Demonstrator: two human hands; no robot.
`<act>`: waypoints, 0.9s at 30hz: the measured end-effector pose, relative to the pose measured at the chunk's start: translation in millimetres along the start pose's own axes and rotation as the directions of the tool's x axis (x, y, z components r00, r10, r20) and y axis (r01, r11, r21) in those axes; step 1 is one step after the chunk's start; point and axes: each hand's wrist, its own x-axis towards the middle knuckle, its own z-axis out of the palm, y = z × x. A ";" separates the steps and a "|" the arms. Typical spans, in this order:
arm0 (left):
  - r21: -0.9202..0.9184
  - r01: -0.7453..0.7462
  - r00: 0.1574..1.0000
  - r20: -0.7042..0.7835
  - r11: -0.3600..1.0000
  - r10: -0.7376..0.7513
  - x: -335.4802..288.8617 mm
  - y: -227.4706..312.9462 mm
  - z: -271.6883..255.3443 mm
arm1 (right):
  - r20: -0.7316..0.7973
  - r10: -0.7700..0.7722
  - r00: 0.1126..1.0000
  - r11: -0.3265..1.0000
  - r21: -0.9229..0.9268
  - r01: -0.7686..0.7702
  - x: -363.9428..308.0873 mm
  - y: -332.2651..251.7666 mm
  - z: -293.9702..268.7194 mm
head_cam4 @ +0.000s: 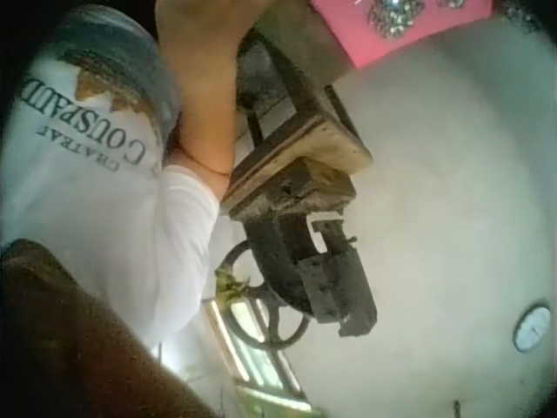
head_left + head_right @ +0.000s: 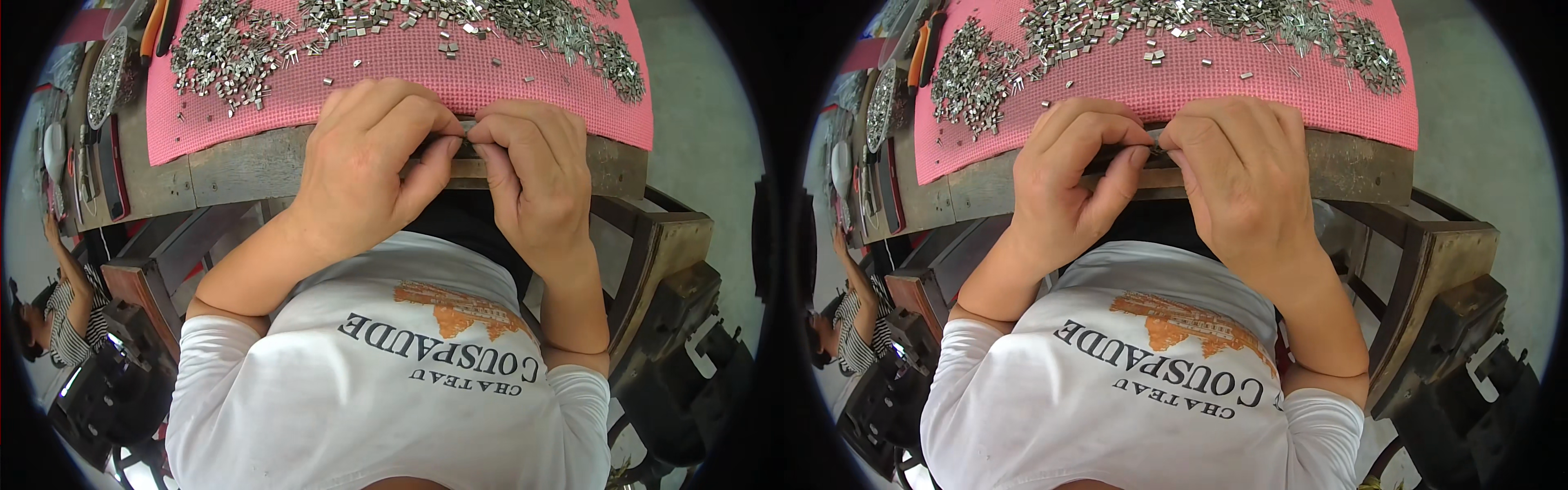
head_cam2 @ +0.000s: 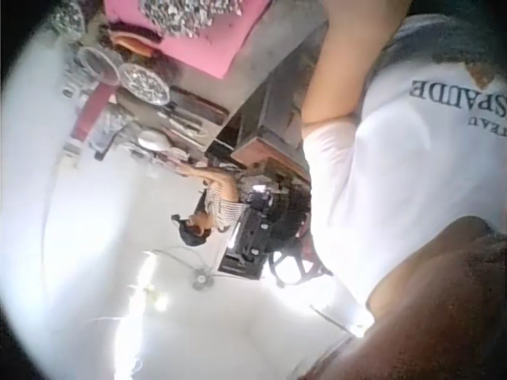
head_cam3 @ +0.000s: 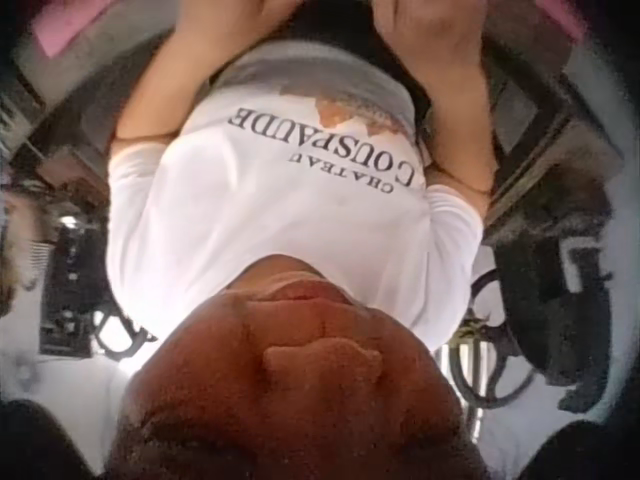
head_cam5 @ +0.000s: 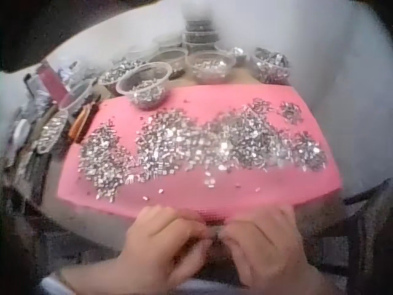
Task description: The person removes a mold from a press machine, inserts small metal pieces into the mold slots by hand, and presses the loaded mold with the machine. The person then gathers and sorts metal pieces into plastic containers.
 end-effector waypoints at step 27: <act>0.170 -0.004 1.000 -0.022 0.985 0.008 -9.8 -1.7 -40.6 | -0.012 0.057 0.998 0.996 0.067 -0.056 16.2 -1.9 -11.9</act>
